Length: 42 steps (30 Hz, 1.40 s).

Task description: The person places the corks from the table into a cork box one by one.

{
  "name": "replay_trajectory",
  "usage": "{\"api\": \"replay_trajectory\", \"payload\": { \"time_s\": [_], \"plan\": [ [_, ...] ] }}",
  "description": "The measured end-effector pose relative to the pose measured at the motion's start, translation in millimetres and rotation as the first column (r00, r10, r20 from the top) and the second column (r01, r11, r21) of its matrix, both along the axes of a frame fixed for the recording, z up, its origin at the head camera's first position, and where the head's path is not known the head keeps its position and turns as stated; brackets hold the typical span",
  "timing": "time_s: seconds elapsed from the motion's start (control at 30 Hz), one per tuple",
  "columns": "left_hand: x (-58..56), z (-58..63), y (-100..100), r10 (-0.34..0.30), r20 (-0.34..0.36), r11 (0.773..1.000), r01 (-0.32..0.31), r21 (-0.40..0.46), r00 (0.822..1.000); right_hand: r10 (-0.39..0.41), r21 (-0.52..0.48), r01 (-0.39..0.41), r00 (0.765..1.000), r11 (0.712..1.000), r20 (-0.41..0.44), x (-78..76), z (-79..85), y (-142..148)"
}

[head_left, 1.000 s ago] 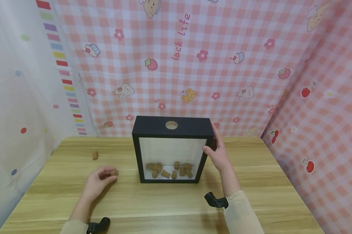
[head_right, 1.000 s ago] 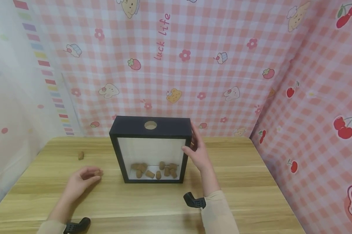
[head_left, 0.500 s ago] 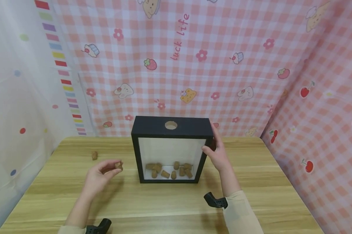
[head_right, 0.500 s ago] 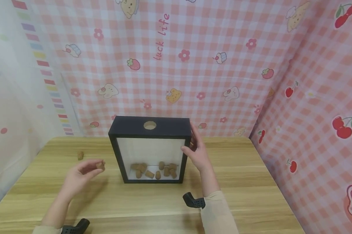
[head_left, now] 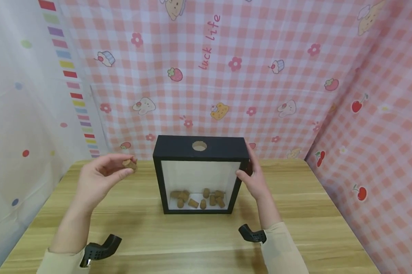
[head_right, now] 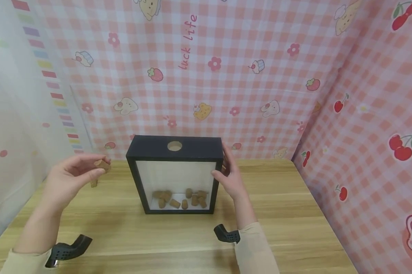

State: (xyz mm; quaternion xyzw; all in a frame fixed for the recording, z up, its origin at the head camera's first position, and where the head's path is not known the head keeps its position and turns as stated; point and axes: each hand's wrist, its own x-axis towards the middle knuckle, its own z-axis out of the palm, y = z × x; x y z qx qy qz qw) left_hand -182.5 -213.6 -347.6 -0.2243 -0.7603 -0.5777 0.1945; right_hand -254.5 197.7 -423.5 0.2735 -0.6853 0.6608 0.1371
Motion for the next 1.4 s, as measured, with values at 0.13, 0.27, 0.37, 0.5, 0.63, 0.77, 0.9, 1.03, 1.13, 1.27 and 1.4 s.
{"api": "replay_trajectory", "payload": {
  "time_s": [0.13,0.27,0.37,0.5,0.63,0.77,0.9,1.03,1.13,1.27,1.4],
  "plan": [
    [-0.7,24.1,10.0,-0.025,-0.032,0.999,0.024,-0.025,0.999,-0.008,0.010,0.008,1.000,1.000,0.011,-0.2,0.1,0.1],
    [-4.4,40.1,27.8,-0.085,-0.037,0.996,0.084,-0.024,0.996,-0.014,0.014,0.013,0.999,1.000,0.031,0.1,-0.4,-0.1],
    [-8.2,48.8,45.6,-0.087,-0.008,0.994,0.086,-0.068,0.996,-0.015,0.009,0.015,0.999,1.000,0.042,0.1,-1.3,-0.1],
    [-13.2,57.9,69.8,-0.042,0.037,0.986,0.047,-0.161,0.998,-0.008,-0.002,0.009,0.999,1.000,0.042,-0.1,-2.2,0.1],
    [-18.0,63.4,91.0,-0.025,0.048,0.984,0.033,-0.175,0.999,0.006,-0.015,-0.006,0.999,1.000,0.034,-0.8,-2.8,0.4],
    [-24.4,67.4,107.3,-0.041,0.024,0.987,0.044,-0.158,0.999,0.003,-0.016,-0.002,0.999,1.000,0.044,-0.6,-3.0,0.3],
    [-32.2,70.7,118.2,-0.057,0.017,0.983,0.059,-0.173,0.998,-0.011,-0.005,0.011,0.999,1.000,0.053,-0.2,-3.7,0.5],
    [-39.2,73.8,126.3,-0.059,0.005,0.978,0.058,-0.201,0.998,-0.005,-0.009,0.006,0.999,1.000,0.051,-0.7,-3.8,1.0],
    [-43.4,75.7,130.2,-0.037,-0.014,0.969,0.033,-0.246,0.999,0.001,-0.009,-0.001,0.999,1.000,0.044,-0.7,-3.1,0.4],
    [-47.0,78.0,134.6,-0.010,-0.031,0.946,-0.001,-0.325,0.999,-0.002,-0.014,0.002,0.999,1.000,0.040,0.3,-2.5,-0.7],
    [-49.3,77.7,139.2,0.007,-0.046,0.925,-0.024,-0.380,0.999,-0.005,-0.018,0.006,0.999,1.000,0.050,0.7,-2.8,-0.4]
  ]
}}
